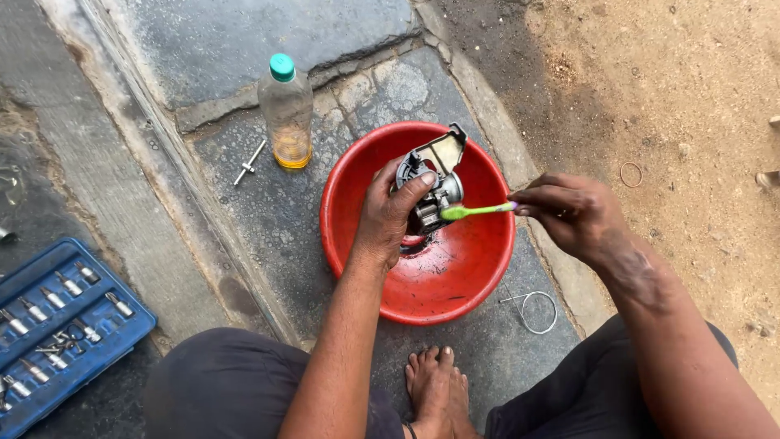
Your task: Cleaning a carburetor using a toothbrush and fuel in a red plastic bowl.
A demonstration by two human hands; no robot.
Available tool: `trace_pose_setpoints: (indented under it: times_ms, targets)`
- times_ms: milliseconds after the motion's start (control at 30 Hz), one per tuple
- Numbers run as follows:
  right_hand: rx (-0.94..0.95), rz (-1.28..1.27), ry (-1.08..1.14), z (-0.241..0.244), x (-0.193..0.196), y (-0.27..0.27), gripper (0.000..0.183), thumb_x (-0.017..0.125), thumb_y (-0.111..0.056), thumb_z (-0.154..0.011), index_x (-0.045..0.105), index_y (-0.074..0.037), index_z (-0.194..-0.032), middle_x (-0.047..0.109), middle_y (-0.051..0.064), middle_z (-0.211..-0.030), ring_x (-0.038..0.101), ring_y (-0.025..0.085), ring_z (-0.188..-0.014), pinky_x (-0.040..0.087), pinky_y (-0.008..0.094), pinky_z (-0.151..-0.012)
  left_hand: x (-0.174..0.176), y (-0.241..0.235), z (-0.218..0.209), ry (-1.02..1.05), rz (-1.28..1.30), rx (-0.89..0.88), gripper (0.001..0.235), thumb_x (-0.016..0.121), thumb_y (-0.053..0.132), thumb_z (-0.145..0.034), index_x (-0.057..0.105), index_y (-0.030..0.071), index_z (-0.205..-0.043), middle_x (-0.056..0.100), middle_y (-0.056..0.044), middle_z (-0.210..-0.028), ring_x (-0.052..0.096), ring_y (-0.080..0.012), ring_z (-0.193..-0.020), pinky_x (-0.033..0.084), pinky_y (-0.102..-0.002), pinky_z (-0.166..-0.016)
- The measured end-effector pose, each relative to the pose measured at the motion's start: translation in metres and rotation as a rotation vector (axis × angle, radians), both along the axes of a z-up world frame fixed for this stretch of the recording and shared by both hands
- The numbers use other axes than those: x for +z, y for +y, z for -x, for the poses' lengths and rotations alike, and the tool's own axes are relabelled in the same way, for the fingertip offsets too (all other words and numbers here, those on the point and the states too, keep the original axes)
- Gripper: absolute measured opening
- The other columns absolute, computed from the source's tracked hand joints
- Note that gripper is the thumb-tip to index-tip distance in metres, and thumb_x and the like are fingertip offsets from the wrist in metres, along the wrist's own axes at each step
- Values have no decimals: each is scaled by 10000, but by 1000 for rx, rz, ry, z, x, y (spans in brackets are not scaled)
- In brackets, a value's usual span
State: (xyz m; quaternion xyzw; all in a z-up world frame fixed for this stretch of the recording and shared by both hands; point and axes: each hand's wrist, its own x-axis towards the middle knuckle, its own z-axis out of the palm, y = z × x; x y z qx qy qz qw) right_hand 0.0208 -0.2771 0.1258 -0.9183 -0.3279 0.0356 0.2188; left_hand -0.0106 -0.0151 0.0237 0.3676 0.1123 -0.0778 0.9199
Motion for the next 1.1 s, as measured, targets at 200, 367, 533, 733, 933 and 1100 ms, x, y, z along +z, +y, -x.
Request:
trace_pose_setpoints:
  times_ms: [200,367,533,733,933,1100]
  targets:
    - [55,123,-93,2,16,19,119,772,-164,-884,802,-116,-989,750,30,-875,727,193,-734,592,337,-617,7,-7,1,-146,-358,-31,591,772,351,-861,650,-14,-1309,586,-112,-1253,649,-191,-1149,551,-321,-990]
    - [50,130,-90,2,2,17,86,781,-178,-897,805,-139,-971,743,8,-842,720,176,-708,587,326,-604,13,-8,5,-78,-284,-56,645,753,384,-840,622,-7,-1335,566,-117,-1245,656,-211,-1131,578,-335,-959]
    - [58,137,-97,1,7,1,89,788,-203,-882,798,-139,-944,737,11,-863,713,187,-740,575,355,-641,10,-12,6,-65,-355,-114,604,740,388,-836,665,-7,-1288,546,-135,-1234,656,-215,-1116,583,-334,-923]
    - [70,120,-178,4,18,22,115,782,-200,-868,800,-128,-955,747,17,-893,708,206,-777,562,386,-681,17,-13,7,15,-336,-163,563,717,403,-835,705,-15,-1211,637,-135,-1137,695,-204,-999,600,-344,-836]
    - [43,45,-62,1,5,21,60,768,-137,-903,775,-105,-954,743,37,-924,734,188,-807,597,323,-676,11,-15,5,4,-297,-84,549,727,380,-845,691,-5,-1236,629,-117,-1177,676,-171,-1039,575,-318,-893]
    - [22,97,-21,2,11,20,96,760,-118,-873,783,-93,-963,752,41,-886,737,190,-770,593,327,-638,4,-13,3,-52,-339,-38,553,719,387,-879,690,-12,-1261,569,-112,-1221,670,-171,-1074,570,-318,-923]
